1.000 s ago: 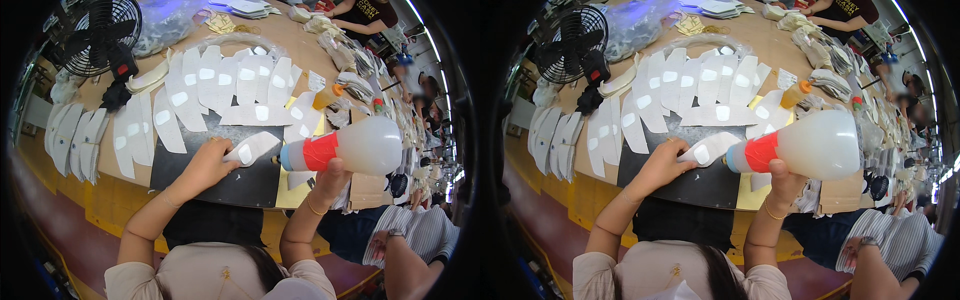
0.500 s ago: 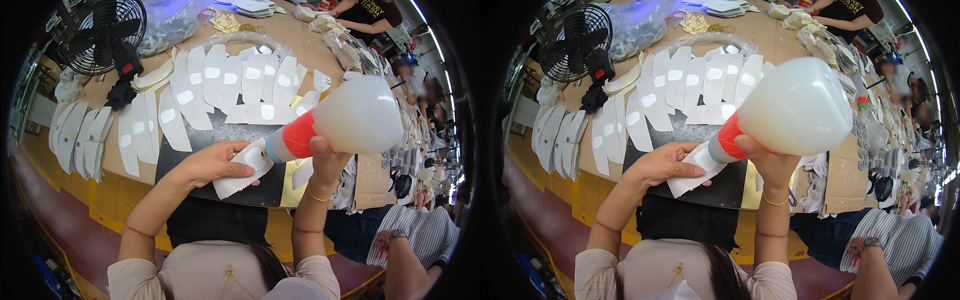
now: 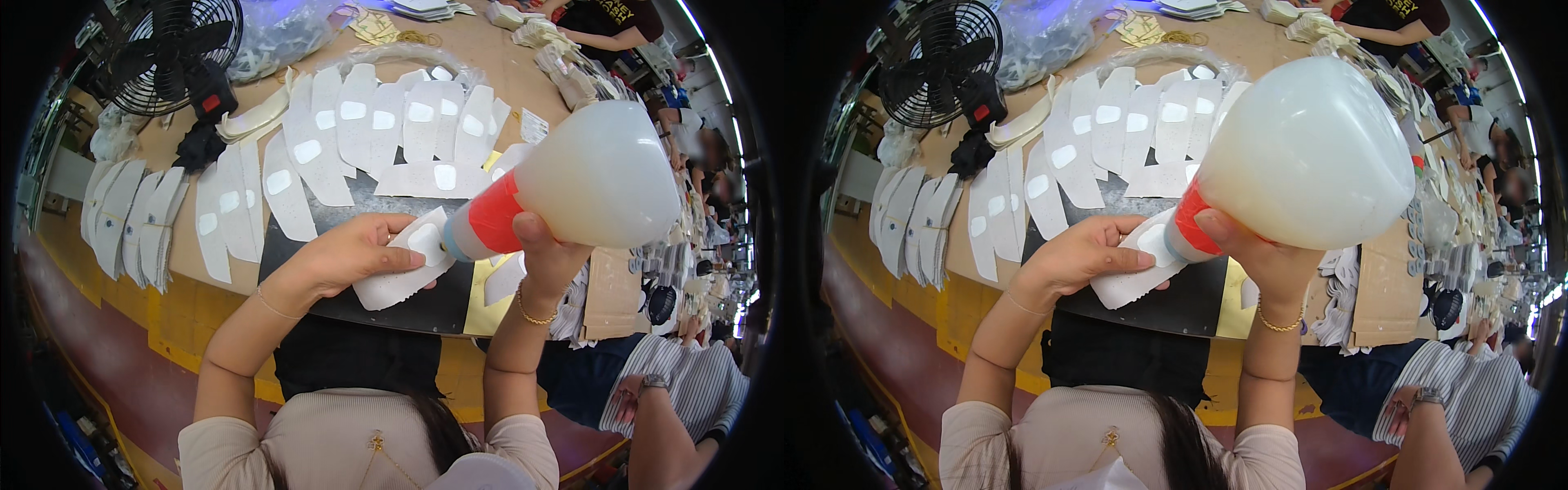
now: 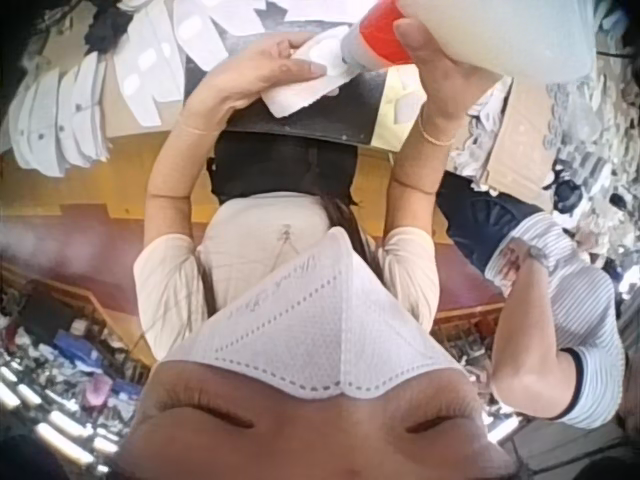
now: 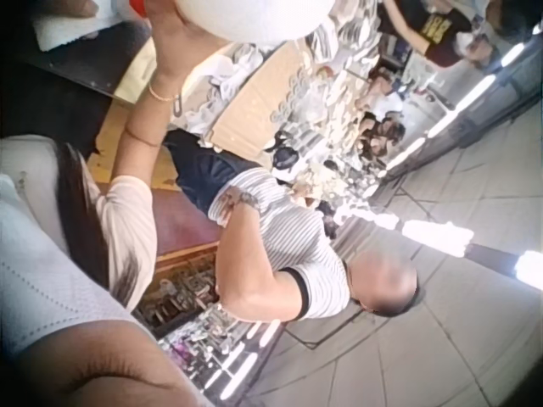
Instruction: The person applies glue from a squeeze bottle onto white fabric pieces and then presses them onto a black base on the table. The person repeats this process for several pieces, aligning and smoothing each one by hand.
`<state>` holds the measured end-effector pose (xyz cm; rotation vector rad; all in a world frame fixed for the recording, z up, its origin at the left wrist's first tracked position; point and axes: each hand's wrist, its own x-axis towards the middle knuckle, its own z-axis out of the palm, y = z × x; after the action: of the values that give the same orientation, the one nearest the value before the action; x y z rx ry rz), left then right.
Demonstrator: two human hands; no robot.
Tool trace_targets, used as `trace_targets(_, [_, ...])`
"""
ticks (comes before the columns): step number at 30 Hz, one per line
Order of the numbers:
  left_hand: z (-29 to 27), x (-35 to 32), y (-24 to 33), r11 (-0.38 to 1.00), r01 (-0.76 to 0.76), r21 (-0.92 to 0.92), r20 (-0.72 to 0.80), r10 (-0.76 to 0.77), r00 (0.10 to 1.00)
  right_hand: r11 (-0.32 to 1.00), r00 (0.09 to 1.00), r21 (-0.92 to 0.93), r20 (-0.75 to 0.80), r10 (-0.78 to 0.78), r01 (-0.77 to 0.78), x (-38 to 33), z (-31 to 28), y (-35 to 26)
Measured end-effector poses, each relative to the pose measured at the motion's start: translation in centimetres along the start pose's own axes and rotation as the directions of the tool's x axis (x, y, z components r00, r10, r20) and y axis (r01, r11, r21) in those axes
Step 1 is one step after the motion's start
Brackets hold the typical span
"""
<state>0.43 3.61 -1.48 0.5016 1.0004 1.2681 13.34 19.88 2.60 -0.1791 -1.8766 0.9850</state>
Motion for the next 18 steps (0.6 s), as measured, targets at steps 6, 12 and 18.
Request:
trace_targets(6, [0.2,0.0,0.6,1.000,-0.020,-0.006,0.007,0.020,1.000,0.997,0.997,-0.054,0.058,-0.052,0.055,0.6,0.1,-0.4])
trace_targets(12, [0.2,0.1,0.7,1.000,-0.001,-0.022,0.003,0.001,1.000,0.968,0.973,-0.144,0.135,-0.187,0.205,1.5,0.1,-0.7])
trace_targets(18, [0.2,-0.1,1.3,0.999,0.003,-0.045,-0.006,-0.003,1.000,0.986,0.984,-0.065,0.102,-0.149,0.156,1.9,0.2,-1.0])
